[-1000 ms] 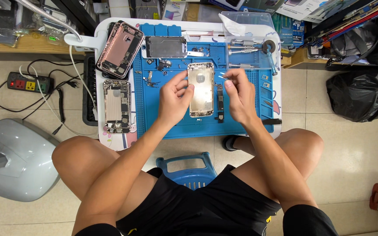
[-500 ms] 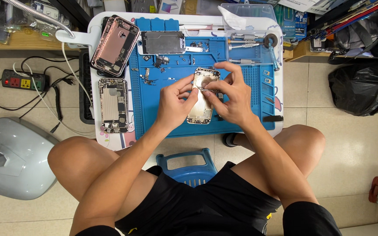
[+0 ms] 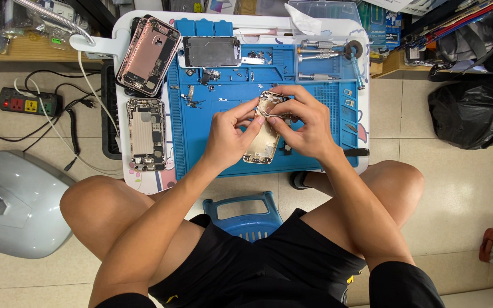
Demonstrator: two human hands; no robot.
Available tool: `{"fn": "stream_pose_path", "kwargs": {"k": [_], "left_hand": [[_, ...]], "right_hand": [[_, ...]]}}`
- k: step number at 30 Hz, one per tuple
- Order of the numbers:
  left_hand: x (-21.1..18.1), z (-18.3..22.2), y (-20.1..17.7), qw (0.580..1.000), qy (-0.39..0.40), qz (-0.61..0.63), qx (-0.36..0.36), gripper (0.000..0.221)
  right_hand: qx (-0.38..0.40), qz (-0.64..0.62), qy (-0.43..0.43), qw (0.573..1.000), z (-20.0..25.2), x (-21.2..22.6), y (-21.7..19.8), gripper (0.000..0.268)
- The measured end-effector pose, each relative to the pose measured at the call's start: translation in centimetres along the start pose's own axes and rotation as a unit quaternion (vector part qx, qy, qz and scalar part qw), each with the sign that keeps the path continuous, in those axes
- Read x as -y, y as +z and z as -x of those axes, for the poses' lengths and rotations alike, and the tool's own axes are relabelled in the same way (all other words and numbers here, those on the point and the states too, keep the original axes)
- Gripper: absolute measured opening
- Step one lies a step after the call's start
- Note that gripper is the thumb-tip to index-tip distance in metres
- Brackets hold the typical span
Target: The person disassembles a smartphone on a blue work mat, removes small components with tweezers, and uses a screwdriver to tighten screws on the back cover. The person handles the phone chassis, screws, and internal parts throughout the process.
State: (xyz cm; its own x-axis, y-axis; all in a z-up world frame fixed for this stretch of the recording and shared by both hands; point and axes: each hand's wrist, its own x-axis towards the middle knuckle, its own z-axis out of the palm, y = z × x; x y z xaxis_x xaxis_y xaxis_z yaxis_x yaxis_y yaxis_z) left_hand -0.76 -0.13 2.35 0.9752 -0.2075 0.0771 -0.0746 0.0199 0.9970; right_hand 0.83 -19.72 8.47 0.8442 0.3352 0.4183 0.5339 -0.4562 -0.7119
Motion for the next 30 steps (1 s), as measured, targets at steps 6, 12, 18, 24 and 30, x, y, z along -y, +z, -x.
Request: {"fn": "stream_pose_path", "kwargs": {"k": [6,12,18,24,30], "left_hand": [[0.0,-0.09,-0.02,1.0,-0.001,-0.004,0.003,0.041],[0.22,-0.06,-0.07,1.0,-0.004,-0.01,0.0,0.039],[0.02,-0.05,-0.06,1.0,-0.008,-0.011,-0.002,0.039],[0.13,-0.02,-0.03,1.0,-0.011,-0.013,-0.002,0.038],[0.42,0.09,-0.08,1.0,-0.011,-0.011,-0.001,0.038]], "right_hand": [[0.002,-0.001,-0.008,1.0,0.08,-0.01,-0.05,0.007],[0.005,-0.005,-0.005,1.0,0.22,-0.38,0.11,0.007],[0.007,-0.009,0.0,1.0,0.29,-0.57,0.24,0.007],[0.007,-0.008,0.001,1.0,0.21,-0.22,0.18,0.007],[0.006,-0.021,0.003,1.0,0.04,0.07,0.07,0.007]]}}
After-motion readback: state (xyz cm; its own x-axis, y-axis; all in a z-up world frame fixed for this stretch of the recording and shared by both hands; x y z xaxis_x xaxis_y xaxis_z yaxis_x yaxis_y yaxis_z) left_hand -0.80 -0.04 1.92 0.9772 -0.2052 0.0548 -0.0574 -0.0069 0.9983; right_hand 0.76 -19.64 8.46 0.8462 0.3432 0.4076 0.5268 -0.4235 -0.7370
